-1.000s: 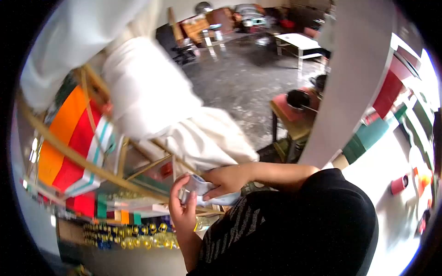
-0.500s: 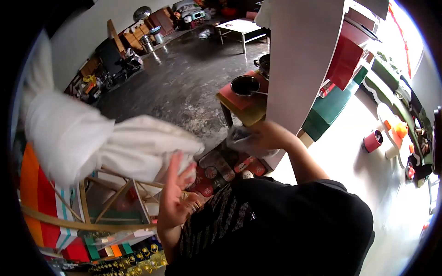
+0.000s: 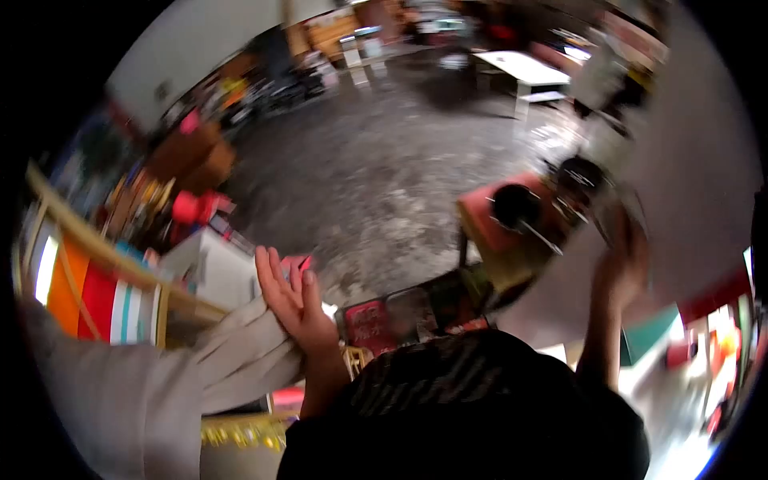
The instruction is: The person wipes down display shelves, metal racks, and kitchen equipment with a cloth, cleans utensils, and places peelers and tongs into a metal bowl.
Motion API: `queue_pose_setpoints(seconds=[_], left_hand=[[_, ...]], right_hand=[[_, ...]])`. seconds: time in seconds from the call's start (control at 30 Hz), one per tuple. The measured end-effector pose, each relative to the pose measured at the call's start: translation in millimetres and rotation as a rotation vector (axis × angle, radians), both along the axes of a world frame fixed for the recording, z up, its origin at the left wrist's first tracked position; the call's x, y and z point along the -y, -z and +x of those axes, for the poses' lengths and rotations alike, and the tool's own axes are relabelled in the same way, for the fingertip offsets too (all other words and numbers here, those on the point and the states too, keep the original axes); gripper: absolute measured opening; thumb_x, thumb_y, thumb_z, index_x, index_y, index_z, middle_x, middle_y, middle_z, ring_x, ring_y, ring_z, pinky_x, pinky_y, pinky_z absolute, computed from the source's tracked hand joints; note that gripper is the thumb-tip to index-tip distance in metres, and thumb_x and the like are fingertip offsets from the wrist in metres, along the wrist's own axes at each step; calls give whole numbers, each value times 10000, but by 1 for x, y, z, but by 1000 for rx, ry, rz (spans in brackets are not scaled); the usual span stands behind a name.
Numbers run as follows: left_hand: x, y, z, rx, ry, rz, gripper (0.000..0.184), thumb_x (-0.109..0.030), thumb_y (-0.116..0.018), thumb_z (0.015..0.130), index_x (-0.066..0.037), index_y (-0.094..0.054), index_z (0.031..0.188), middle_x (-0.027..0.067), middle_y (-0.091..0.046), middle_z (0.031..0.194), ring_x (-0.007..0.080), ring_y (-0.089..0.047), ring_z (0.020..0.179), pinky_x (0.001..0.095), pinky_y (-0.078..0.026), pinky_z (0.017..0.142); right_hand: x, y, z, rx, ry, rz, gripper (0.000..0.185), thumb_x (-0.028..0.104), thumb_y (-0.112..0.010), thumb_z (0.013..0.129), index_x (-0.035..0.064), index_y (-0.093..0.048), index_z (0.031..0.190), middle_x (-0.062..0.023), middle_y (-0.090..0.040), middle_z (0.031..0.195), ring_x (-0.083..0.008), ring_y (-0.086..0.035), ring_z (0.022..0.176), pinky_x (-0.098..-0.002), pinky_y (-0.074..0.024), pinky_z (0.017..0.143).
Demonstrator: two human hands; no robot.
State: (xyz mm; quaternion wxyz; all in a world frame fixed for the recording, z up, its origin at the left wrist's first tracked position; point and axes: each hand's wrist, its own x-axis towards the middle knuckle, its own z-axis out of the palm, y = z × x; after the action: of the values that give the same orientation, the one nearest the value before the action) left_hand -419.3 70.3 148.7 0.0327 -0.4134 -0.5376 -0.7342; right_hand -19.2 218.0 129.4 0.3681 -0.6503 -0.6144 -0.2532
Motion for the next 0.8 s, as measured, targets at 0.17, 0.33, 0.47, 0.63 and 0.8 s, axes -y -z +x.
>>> queue_pose_setpoints(seconds=[0.17, 0.33, 0.47, 0.63, 0.8], left_hand=[[40, 5, -63, -307, -588, 110, 689, -149, -550, 961, 34, -205, 1528, 222, -236, 1572, 343, -250, 1467, 473, -206, 1181], [107, -6, -113, -647, -1396, -157, 689, -333, -537, 997, 52, -249, 1490, 262, -277, 1517, 368, -335, 1402, 495, -273, 1155], [137, -30, -147, -699, -1610, -75, 679, -396, -587, 974, 35, -356, 1446, 253, -383, 1471, 393, -360, 1385, 517, -257, 1160], [171, -50, -184, -918, -1975, -224, 541, -317, -492, 1030, -27, -320, 1453, 224, -318, 1509, 406, -324, 1414, 547, -278, 1165], [230, -59, -207, -657, -2127, -112, 683, -398, -528, 1016, -13, -272, 1519, 255, -241, 1577, 402, -255, 1462, 511, -278, 1178]], right_hand=[[-46, 101, 1, -251, -349, -20, 362, 48, -568, 956, 15, -607, 1314, -232, -557, 1316, -404, -562, 1188, -502, -489, 1043], [-74, 96, -73, -236, -815, 29, 434, 241, -610, 975, -29, -584, 1314, -230, -564, 1255, -391, -564, 1151, -501, -467, 962], [-77, 63, -154, -336, -1069, -132, 412, 123, -546, 968, -18, -571, 1354, -188, -558, 1172, -343, -563, 1101, -444, -457, 962], [-94, 73, -238, -591, -1258, -365, 462, 119, -595, 950, -31, -534, 1383, -128, -570, 1135, -238, -584, 1055, -346, -474, 949], [-128, 109, -316, -902, -1547, -808, 473, 207, -624, 979, -39, -525, 1371, -150, -583, 1319, -269, -562, 1224, -363, -458, 1012]])
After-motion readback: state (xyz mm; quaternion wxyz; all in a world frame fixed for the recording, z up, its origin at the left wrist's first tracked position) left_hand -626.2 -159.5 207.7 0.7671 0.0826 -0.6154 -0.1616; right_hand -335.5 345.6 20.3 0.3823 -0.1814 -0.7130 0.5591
